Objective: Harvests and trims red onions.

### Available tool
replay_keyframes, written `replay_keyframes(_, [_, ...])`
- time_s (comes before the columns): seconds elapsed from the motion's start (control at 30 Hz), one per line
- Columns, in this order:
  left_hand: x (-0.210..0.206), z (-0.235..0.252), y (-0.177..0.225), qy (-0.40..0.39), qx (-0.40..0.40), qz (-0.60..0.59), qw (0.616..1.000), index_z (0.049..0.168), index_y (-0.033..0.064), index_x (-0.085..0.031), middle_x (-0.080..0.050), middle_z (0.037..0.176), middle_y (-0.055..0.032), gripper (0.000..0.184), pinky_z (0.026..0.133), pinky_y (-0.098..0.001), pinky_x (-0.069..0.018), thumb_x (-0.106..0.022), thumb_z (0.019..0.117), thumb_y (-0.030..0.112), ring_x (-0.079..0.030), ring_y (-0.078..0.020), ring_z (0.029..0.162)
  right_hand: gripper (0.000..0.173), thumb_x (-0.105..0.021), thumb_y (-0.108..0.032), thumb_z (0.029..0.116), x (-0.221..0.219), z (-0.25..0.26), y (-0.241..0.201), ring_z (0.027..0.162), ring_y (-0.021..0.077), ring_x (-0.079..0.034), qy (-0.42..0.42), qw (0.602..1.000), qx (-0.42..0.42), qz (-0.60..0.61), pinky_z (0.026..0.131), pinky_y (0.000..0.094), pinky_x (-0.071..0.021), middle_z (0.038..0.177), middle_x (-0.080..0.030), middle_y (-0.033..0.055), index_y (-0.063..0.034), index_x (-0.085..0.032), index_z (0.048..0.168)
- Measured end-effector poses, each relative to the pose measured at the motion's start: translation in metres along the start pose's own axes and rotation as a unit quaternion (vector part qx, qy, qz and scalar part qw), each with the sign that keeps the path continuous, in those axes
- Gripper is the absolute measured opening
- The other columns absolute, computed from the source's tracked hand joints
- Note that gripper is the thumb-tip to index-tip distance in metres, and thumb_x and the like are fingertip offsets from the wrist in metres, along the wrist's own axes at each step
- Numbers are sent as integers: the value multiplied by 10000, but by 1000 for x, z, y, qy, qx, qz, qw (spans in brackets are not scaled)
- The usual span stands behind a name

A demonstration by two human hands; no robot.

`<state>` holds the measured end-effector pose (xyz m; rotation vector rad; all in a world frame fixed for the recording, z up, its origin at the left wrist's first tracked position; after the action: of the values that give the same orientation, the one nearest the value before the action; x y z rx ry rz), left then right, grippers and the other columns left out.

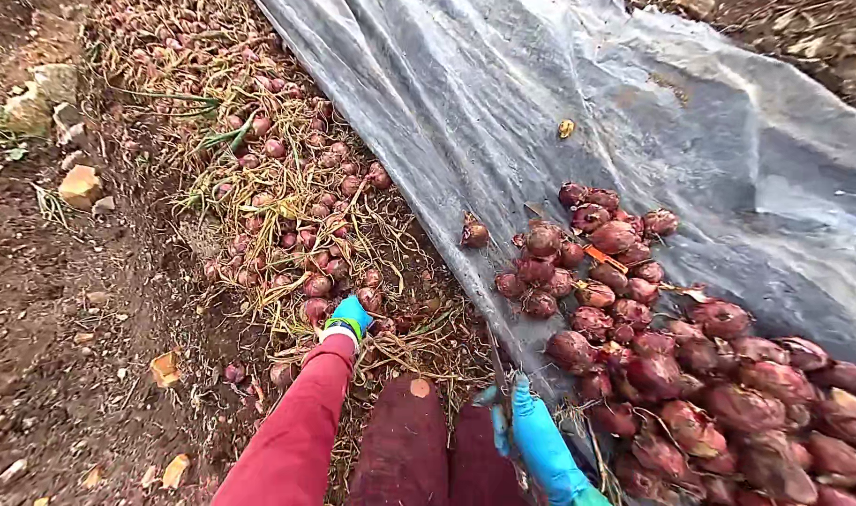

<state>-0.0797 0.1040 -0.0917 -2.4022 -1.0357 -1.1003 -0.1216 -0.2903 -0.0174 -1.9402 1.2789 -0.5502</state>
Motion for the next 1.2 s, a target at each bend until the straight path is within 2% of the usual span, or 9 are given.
replay_keyframes(0.13, [2, 41, -4, -73, -29, 39, 996, 1192, 55, -703, -726, 1148, -198, 583, 949, -646, -541, -811, 808, 480, -695, -382, 1108, 1017, 38, -732, 975, -12, 17, 29, 428, 233, -573, 9, 993, -93, 74, 406, 410, -533, 564, -580, 107, -31, -688, 1097])
replay_keyframes(0.27, [57, -23, -6, -75, -138, 18, 987, 1220, 170, -718, -755, 1101, -98, 597, 968, -607, -556, -859, 774, 541, -715, -296, 1073, 907, -39, -700, 1016, -54, 51, 30, 474, 230, -566, -96, 976, -160, 115, 443, 403, -534, 615, -568, 92, -42, -653, 1128])
replay_keyframes(0.37, [79, -102, 4, -97, -228, 18, 969, 1176, 209, -742, -769, 1021, -20, 628, 923, -562, -578, -867, 715, 616, -728, -220, 993, 832, -362, -801, 943, -86, 60, -14, 489, 199, -601, -202, 973, -58, 97, 470, 366, -564, 631, -595, 65, -51, -692, 1088])
replay_keyframes(0.43, [80, -146, 12, -132, -280, -13, 951, 1071, 179, -752, -758, 955, -14, 622, 881, -517, -593, -826, 715, 684, -725, -183, 941, 779, -504, -834, 864, -98, 53, -48, 487, 195, -614, -199, 976, 7, 90, 475, 357, -572, 620, -602, 59, -72, -661, 908])
replay_keyframes(0.6, [92, -204, 16, -284, -318, -165, 889, 1043, 103, -753, -765, 955, -11, 417, 898, -367, -600, -778, 883, 487, -725, -96, 924, 874, -261, -888, 887, -85, 15, -90, 497, 150, -607, -87, 983, 141, -77, 476, 341, -549, 608, -626, 24, -115, -659, 794])
replay_keyframes(0.73, [100, -228, 7, -76, -286, 174, 939, 998, 177, -744, -739, 895, -38, 626, 810, -546, -583, -685, 807, 770, -718, -241, 888, 765, -316, -780, 968, -63, -24, -74, 464, 161, -534, -126, 962, 115, -214, 472, 388, -487, 592, -588, 24, -152, -726, 822])
replay_keyframes(0.87, [91, -269, -14, 58, -267, -18, 962, 973, 209, -765, -751, 841, -4, 420, 780, -519, -608, -792, 814, 596, -734, -186, 831, 808, -242, -758, 993, -60, -72, -34, 462, 178, -553, -142, 971, 64, -182, 471, 382, -522, 590, -570, 43, -113, -727, 965])
replay_keyframes(1.03, [27, -355, 31, -141, -340, 102, 924, 985, 56, -718, -713, 934, -162, 537, 822, -632, -550, -647, 919, 584, -702, -352, 929, 742, -233, -731, 1004, -63, -106, -32, 515, 161, -582, -200, 949, 102, -220, 503, 357, -525, 643, -593, 21, -122, -639, 875])
replay_keyframes(1.2, [110, -302, -2, 117, -197, 39, 973, 1131, 228, -750, -762, 1049, -90, 383, 874, -644, -549, -598, 975, 543, -720, -322, 1033, 892, -87, -728, 1008, -27, -84, -92, 453, 198, -541, -17, 966, 233, -109, 464, 407, -524, 565, -547, 62, -73, -689, 949])
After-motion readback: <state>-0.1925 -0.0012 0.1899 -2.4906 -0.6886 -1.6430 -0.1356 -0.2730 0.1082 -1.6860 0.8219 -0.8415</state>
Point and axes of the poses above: each hand's wrist, its own z-axis towards the middle knuckle, its own x-axis out of the back of the hand, y = z × x, the point moved 3 cm from there along z, towards the middle knuckle
